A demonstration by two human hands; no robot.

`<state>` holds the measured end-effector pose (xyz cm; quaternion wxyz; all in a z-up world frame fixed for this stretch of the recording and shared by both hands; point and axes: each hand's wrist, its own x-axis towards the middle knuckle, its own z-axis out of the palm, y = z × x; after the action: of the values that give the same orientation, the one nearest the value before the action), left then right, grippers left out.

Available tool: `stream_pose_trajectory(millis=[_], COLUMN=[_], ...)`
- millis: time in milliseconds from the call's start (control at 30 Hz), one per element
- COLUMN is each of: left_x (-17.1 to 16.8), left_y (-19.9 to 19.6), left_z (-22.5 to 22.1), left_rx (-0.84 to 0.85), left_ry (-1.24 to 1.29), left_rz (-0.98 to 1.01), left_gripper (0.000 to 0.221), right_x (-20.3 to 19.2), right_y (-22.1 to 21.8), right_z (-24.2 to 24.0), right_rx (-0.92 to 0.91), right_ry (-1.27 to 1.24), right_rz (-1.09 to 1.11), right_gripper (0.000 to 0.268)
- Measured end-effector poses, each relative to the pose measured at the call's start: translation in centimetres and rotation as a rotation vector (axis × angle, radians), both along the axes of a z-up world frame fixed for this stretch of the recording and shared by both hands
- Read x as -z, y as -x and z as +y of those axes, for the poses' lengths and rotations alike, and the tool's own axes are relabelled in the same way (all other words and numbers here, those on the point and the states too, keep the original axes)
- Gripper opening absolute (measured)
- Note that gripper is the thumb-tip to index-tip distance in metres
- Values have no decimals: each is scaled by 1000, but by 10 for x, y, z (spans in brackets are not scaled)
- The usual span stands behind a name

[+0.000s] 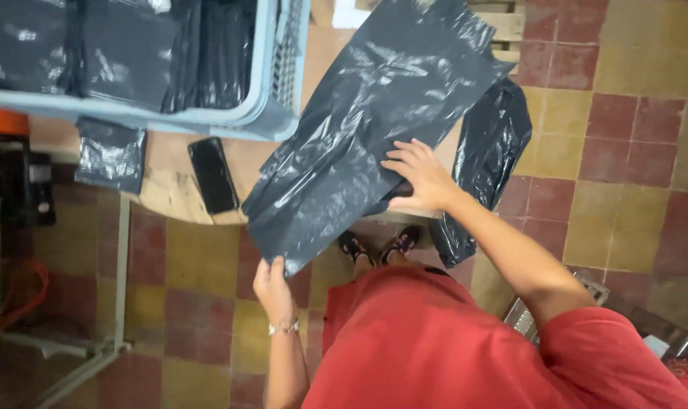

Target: Folding large black plastic bags into smaller rectangular shapes on a conveyor belt and stacking them in a crate.

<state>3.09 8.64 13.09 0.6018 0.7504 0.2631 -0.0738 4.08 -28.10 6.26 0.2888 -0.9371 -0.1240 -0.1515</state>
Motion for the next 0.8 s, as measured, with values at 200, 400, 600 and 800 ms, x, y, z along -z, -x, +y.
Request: stream_pose_trajectory(millis=[200, 400, 600, 800], left_x=[107, 103, 86, 39], left_y=[21, 12, 8, 2], left_z=[62, 61, 43, -4], left_rx=[-41, 332, 294, 365], left_ry=[-87, -477, -626, -746], left_rz=[115, 211, 249, 64], left_gripper=[6, 49, 26, 21], right_x=[30, 42, 38, 20], right_y=[-19, -39, -36, -38], right_z=[-114, -152, -171, -185], right_rx=[688, 1015, 964, 863], right_ry=[238, -156, -415, -507], right_rz=[6, 412, 343, 486], right_gripper=[29, 38, 21, 16])
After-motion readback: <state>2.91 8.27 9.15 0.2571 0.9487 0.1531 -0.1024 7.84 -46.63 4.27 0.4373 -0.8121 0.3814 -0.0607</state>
